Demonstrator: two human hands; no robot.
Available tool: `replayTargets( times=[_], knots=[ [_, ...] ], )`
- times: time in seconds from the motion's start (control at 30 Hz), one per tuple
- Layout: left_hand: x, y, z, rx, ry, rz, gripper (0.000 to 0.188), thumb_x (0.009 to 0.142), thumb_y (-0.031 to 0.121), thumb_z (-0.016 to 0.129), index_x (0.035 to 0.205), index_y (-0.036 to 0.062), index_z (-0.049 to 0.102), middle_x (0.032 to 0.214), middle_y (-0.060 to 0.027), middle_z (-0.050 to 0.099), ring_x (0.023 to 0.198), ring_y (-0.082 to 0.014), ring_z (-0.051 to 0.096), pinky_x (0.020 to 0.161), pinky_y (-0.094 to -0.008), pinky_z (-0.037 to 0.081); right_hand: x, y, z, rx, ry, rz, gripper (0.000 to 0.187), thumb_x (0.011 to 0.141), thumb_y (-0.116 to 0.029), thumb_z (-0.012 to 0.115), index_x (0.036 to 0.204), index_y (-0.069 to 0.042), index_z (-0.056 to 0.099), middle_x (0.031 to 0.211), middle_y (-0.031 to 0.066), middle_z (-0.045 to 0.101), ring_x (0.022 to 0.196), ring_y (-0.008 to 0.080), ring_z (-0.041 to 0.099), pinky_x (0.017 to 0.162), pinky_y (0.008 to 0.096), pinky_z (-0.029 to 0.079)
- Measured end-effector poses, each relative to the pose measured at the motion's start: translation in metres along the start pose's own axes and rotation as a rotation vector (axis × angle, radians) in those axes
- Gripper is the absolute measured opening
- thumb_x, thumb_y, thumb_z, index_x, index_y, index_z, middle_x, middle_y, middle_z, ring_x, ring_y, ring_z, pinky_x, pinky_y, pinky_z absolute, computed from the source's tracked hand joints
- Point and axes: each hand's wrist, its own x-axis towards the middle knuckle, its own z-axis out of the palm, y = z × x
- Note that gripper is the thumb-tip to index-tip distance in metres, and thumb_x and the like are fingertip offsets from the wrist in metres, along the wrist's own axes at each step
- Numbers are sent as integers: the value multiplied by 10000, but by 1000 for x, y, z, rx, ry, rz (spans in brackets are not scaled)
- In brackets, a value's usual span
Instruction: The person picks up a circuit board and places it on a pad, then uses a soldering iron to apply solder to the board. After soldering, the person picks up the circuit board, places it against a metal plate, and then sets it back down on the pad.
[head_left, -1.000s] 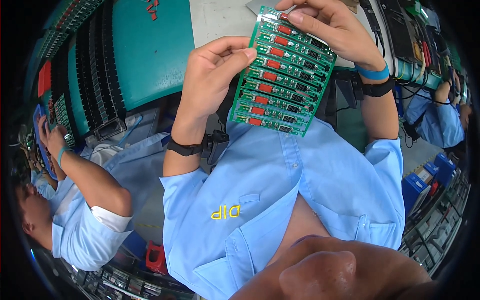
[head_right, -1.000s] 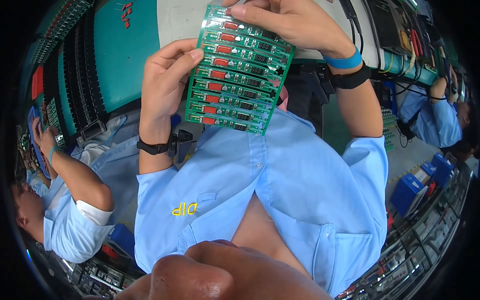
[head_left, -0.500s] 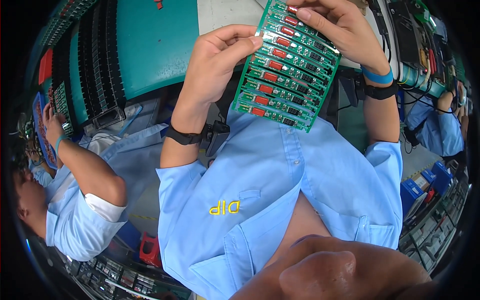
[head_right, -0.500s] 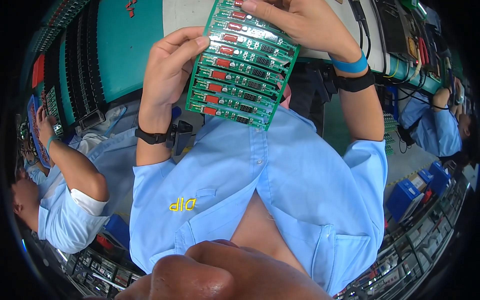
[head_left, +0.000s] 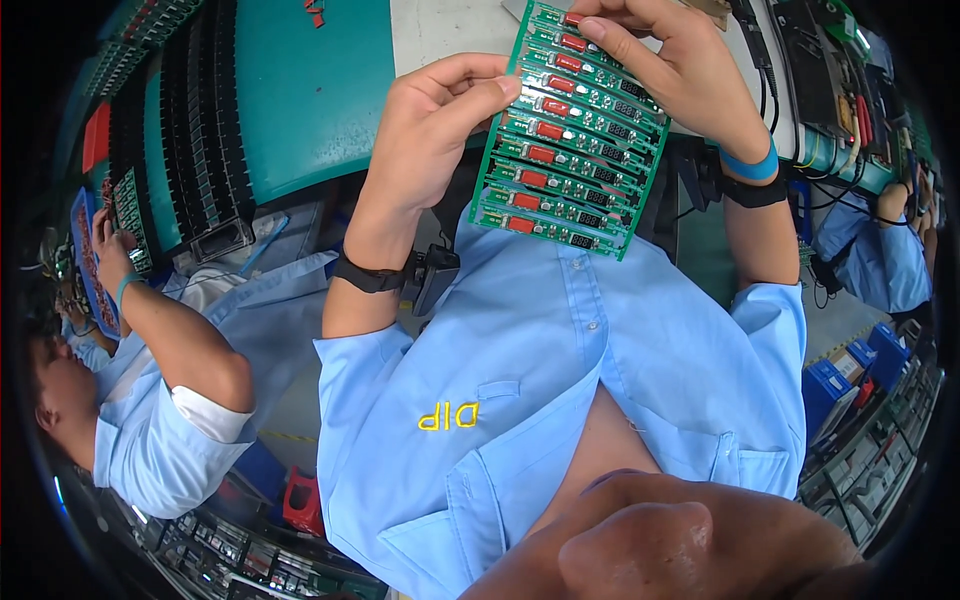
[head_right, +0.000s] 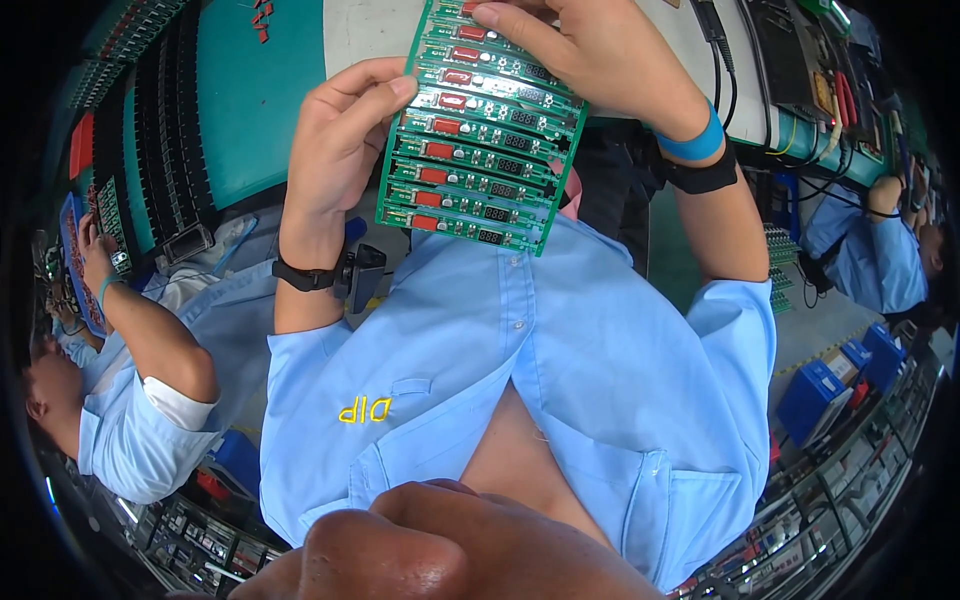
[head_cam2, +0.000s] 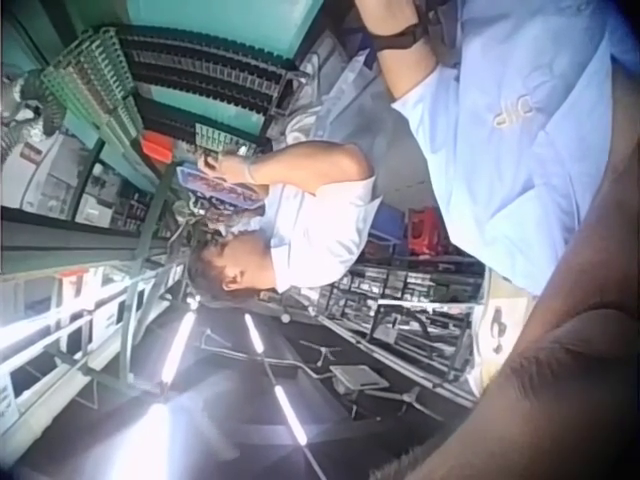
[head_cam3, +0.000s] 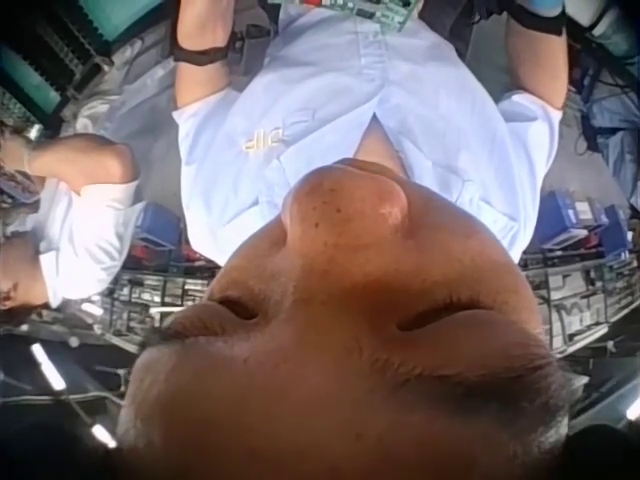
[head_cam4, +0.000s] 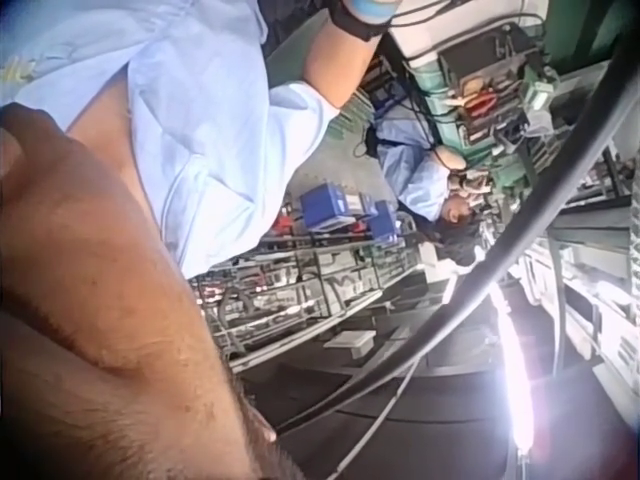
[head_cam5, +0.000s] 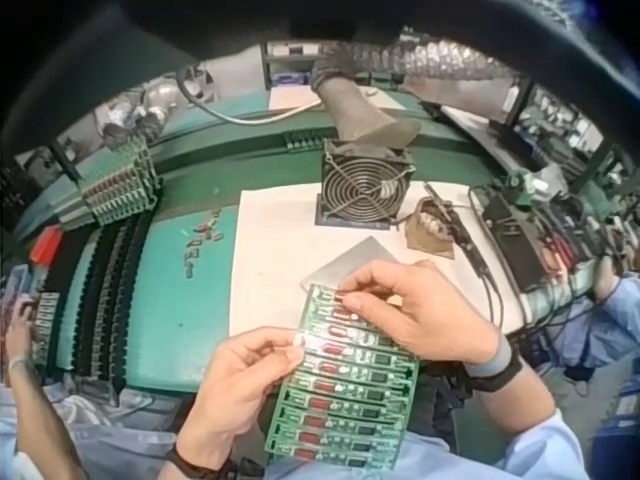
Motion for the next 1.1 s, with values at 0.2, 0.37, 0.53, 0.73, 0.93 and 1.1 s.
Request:
replayTargets(
  times=[0.2,0.37,0.53,0.73,0.93,1.1],
  knots=[
    [1,0,5,25,2,14,254,992,78,675,1192,-77,699,1021,-98,753,933,-115,697,854,-258,551,15,31,24,154,378,-788,167,940,-111,722,1061,-1,685,937,145,707,877,325,686,782,388,534],
    [-1,0,3,35,34,13,249,991,72,675,1190,-77,697,1026,-98,752,930,-110,692,855,-257,549,-1,-10,12,-300,236,-274,136,928,-106,725,1018,-14,680,922,148,678,881,366,646,798,421,511],
    [1,0,5,40,34,11,247,988,58,676,1193,-78,693,1036,-98,750,929,-104,684,862,-250,543,4,16,15,-7,353,-549,134,964,-122,697,1026,-4,678,925,147,682,870,328,657,789,395,520],
    [-2,1,8,72,28,8,251,991,49,673,1205,-82,684,1055,-97,746,942,-101,681,867,-245,539,-4,1,1,174,41,55,181,1019,-164,650,1025,14,680,923,107,706,852,183,672,758,307,527],
    [-3,2,11,72,28,7,252,1001,44,663,1218,-85,674,1067,-102,742,949,-103,676,871,-246,537,0,21,-1,254,67,-307,213,1023,-182,652,1035,28,685,897,81,716,814,115,651,730,274,523],
    [-4,4,13,97,25,44,246,1003,30,659,1220,-86,671,1063,-101,740,943,-101,670,868,-245,531,0,9,-7,301,-22,153,189,1023,-151,655,1029,34,696,888,65,729,786,104,650,715,271,528]
  ],
)
